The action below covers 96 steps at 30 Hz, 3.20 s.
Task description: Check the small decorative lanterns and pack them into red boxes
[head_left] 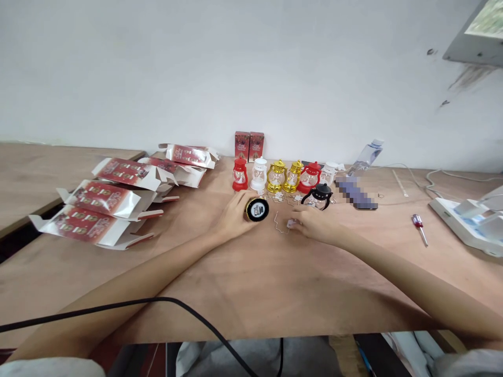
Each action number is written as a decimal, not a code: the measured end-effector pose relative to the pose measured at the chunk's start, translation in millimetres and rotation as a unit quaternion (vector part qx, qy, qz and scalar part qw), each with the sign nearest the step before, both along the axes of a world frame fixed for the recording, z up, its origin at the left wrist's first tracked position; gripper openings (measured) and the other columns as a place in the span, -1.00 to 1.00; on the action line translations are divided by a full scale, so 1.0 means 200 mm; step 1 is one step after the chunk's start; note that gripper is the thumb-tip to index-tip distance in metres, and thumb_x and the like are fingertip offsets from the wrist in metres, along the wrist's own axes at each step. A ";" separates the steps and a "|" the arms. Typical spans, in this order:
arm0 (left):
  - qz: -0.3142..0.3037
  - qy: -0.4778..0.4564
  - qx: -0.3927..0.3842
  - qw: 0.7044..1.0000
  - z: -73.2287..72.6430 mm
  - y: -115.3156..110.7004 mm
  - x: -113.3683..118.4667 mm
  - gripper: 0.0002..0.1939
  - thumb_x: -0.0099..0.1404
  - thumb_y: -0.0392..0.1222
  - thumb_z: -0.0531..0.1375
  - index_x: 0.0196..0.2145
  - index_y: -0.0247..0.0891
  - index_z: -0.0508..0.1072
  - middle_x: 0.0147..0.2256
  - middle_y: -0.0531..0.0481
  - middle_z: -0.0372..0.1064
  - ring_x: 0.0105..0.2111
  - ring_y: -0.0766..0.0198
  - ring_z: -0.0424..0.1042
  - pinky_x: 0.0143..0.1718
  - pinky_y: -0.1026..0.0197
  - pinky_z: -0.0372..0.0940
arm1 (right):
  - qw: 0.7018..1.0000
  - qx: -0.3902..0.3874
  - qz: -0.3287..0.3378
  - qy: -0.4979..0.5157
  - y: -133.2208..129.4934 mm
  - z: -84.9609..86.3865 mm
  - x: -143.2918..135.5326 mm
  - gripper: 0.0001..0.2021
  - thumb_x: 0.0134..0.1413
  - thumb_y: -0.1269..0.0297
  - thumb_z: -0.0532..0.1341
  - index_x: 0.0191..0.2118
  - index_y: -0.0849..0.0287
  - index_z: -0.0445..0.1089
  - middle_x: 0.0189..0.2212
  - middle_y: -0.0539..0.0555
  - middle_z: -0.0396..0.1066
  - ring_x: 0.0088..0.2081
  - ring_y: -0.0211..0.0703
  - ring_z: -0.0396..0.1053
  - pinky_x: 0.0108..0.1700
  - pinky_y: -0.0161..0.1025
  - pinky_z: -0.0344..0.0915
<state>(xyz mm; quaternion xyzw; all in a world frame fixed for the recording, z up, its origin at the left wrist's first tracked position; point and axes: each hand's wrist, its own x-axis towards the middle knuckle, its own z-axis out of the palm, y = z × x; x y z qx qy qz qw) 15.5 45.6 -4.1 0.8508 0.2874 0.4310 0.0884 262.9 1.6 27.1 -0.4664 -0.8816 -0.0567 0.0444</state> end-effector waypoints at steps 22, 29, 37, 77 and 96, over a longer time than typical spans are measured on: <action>-0.006 0.001 0.003 1.000 -0.01 0.00 0.01 -0.58 0.10 -0.26 0.24 -0.07 -0.24 0.26 -0.12 -0.11 0.32 -0.08 0.10 0.35 -0.06 0.08 0.30 | 0.928 0.033 0.167 0.332 0.05 0.17 -0.28 -0.86 0.13 0.45 0.16 -0.33 0.17 0.47 -0.36 0.07 0.49 -0.28 -0.21 0.43 -0.20 -0.21 0.39; -0.007 0.000 0.002 1.000 0.00 0.00 0.01 -0.58 0.08 -0.26 0.24 -0.09 -0.21 0.25 -0.13 -0.09 0.32 -0.10 0.10 0.35 -0.08 0.07 0.30 | 0.936 0.102 0.223 0.252 0.07 0.17 -0.30 -0.79 0.18 0.47 0.10 -0.27 0.23 0.50 -0.28 0.15 0.45 -0.27 -0.19 0.41 -0.23 -0.23 0.38; -0.010 0.002 0.011 1.000 -0.01 0.00 0.01 -0.58 0.09 -0.24 0.24 -0.09 -0.23 0.24 -0.13 -0.10 0.31 -0.11 0.11 0.35 -0.08 0.08 0.30 | 0.946 0.107 0.219 0.216 0.06 0.14 -0.32 -0.76 0.18 0.51 0.05 -0.28 0.22 0.47 -0.31 0.14 0.45 -0.26 -0.15 0.40 -0.24 -0.22 0.36; 0.002 0.019 0.006 1.000 -0.01 0.00 0.01 -0.57 0.14 -0.20 0.23 -0.04 -0.22 0.25 -0.08 -0.11 0.31 -0.05 0.08 0.33 -0.05 0.05 0.28 | 0.960 0.022 0.110 0.257 0.08 0.21 -0.34 -0.75 0.00 0.50 0.24 -0.14 0.22 0.41 -0.20 0.12 0.47 -0.17 -0.14 0.41 -0.14 -0.21 0.31; 0.021 0.062 0.016 0.998 -0.01 0.01 0.00 -0.63 0.15 -0.18 0.20 -0.09 -0.23 0.23 -0.08 -0.14 0.30 -0.07 0.04 0.33 -0.07 0.01 0.28 | 0.965 -0.004 0.081 0.248 0.08 0.22 -0.36 -0.87 -0.07 0.55 0.27 -0.36 0.22 0.41 -0.40 0.02 0.48 -0.36 -0.23 0.40 -0.28 -0.31 0.23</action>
